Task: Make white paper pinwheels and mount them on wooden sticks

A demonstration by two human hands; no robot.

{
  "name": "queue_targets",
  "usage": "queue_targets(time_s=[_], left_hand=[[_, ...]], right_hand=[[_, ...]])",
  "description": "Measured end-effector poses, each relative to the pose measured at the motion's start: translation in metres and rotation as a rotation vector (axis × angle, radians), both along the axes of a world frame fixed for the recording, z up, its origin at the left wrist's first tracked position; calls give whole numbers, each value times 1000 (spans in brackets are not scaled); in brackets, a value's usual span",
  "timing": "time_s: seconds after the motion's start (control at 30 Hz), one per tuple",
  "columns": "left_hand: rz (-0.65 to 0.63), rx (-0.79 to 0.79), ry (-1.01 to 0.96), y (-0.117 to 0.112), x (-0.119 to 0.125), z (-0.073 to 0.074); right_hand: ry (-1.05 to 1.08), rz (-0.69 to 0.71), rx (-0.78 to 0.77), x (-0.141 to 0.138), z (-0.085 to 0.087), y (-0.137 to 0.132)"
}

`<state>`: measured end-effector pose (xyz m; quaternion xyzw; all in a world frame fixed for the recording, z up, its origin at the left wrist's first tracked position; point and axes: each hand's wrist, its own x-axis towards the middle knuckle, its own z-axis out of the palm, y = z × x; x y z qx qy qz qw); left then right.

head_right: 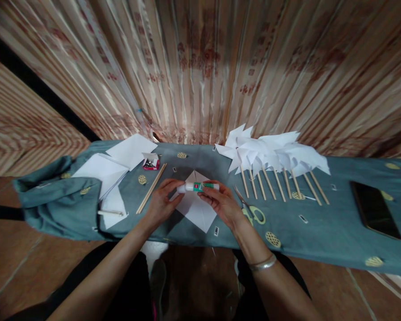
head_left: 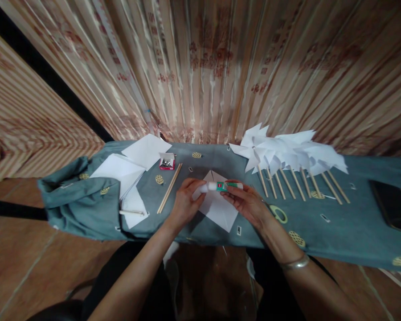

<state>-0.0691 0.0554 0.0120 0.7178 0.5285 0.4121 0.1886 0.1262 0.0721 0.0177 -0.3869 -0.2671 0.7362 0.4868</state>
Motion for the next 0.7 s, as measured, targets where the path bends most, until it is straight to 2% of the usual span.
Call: queue_targets(time_s=[0.23,0.7], left_hand=[[-10,-25,-47,0,0,-2],[-39,7,42,0,-1,-2]], right_hand=[[-26,7,12,2,-2,1],[-68,50,26,0,0,0]])
